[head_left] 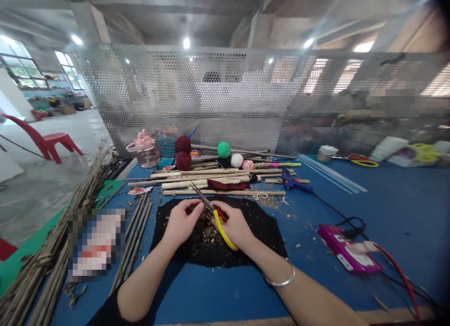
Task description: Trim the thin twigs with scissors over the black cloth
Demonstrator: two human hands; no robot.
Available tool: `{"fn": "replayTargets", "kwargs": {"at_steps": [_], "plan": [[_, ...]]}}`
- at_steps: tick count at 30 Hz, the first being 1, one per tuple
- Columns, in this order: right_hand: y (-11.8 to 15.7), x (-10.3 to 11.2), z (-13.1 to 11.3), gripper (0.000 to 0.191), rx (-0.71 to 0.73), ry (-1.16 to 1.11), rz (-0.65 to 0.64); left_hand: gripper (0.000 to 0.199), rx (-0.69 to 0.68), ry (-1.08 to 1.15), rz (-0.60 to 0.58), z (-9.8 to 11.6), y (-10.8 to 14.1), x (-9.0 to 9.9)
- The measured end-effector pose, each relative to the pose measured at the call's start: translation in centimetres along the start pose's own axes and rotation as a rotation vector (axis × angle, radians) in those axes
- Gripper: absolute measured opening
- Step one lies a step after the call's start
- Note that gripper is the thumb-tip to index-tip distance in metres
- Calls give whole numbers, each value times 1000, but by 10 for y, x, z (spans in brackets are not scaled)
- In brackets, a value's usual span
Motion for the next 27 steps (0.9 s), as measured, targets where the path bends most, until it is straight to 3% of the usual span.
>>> {"fn": "replayTargets", "kwargs": {"at_steps": [4,9,16,21,24,27], "plan": [[-1,-2,8,42,-34,-87,49,29,-29,-117,-122,6,4,-4],[-4,-3,10,43,-106,-273,80,22,-68,-195,-96,4,4,-7],[-3,2,-1,38,-109,-256,162,22,-84,-249,-153,2,4,-10],[-4,8,-1,39,-128,-240,249,23,-135,-358,-133,-3,3,-9],[-5,11,-1,39,-122,-254,221,23,-176,-394,-125,-3,4,-8],[-4,9,-2,38,-101,-253,167,26,-211,-392,-37,1,6,-6]]}}
Point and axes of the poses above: each hand's wrist, its own y-axis away from the middle knuckle, its own x-axis out of the back of the hand, z = x × y, the point moved 2 cm from there along -y, towards the middle knuckle, and after that the axes turned 7 degrees about -z, right-handed, at the moved point
